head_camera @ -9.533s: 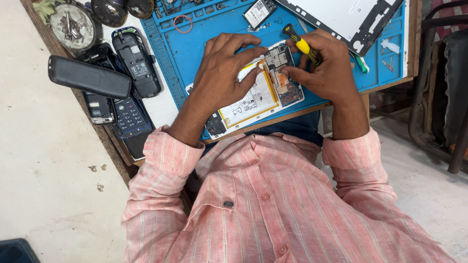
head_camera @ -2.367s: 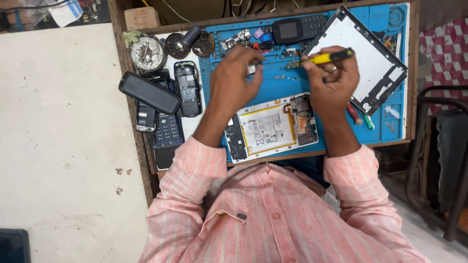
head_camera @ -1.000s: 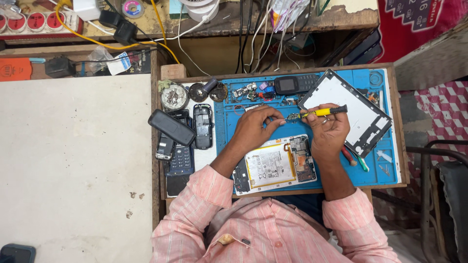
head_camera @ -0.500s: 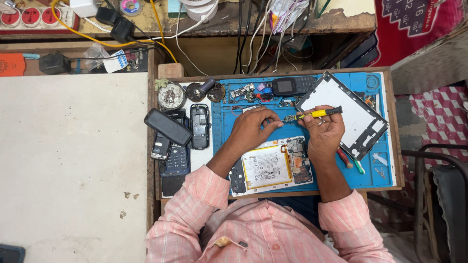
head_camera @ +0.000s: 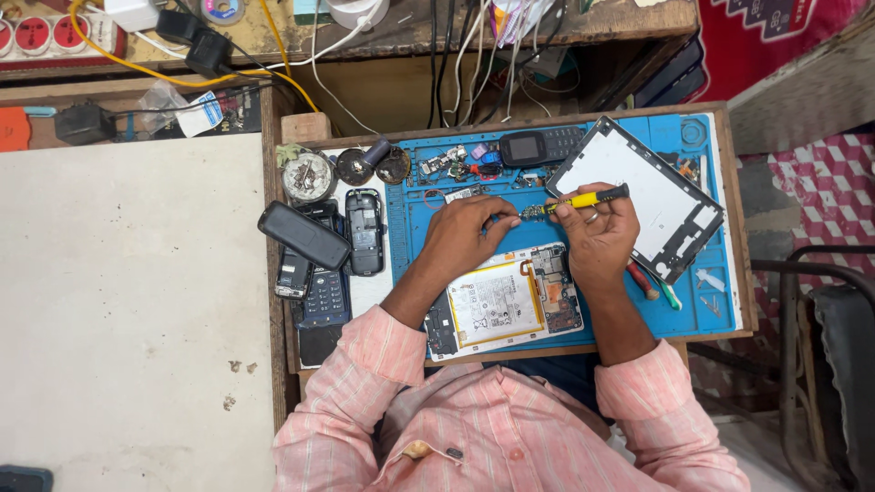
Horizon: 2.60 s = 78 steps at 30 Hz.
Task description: The person works on a disassembled smartphone at a cluttered workbench. They use a yellow screwdriver to remove screws from the internal frame, lift and inspect the motherboard and battery area, and place removed screws on the blue mat. The person repeatedly adjusts the device and uses the screwdriver to manipulate internal components.
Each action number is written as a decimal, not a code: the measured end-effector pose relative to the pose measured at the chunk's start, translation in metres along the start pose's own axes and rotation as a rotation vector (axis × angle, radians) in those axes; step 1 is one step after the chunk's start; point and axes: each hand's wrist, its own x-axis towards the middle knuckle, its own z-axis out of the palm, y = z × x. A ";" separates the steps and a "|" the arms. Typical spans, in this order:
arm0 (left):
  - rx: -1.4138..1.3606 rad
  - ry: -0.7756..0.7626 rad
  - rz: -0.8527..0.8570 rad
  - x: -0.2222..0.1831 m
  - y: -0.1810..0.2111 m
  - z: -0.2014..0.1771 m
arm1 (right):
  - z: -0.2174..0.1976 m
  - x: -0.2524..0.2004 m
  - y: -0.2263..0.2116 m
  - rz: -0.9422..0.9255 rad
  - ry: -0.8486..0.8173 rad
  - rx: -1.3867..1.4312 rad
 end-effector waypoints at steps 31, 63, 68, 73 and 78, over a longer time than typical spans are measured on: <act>0.116 -0.064 0.017 -0.007 -0.009 0.000 | -0.008 -0.005 -0.003 -0.116 0.036 -0.087; 0.081 -0.027 0.036 -0.002 -0.014 -0.026 | 0.008 -0.013 -0.004 -0.207 -0.274 -0.370; -0.026 -0.076 -0.019 -0.002 -0.016 -0.017 | -0.002 -0.009 0.000 -0.075 -0.075 -0.058; -0.285 -0.109 -0.119 0.002 -0.016 0.002 | -0.008 -0.005 -0.003 0.003 -0.006 0.194; -0.537 -0.098 -0.236 -0.001 -0.018 0.022 | -0.008 -0.005 -0.006 0.044 -0.014 0.398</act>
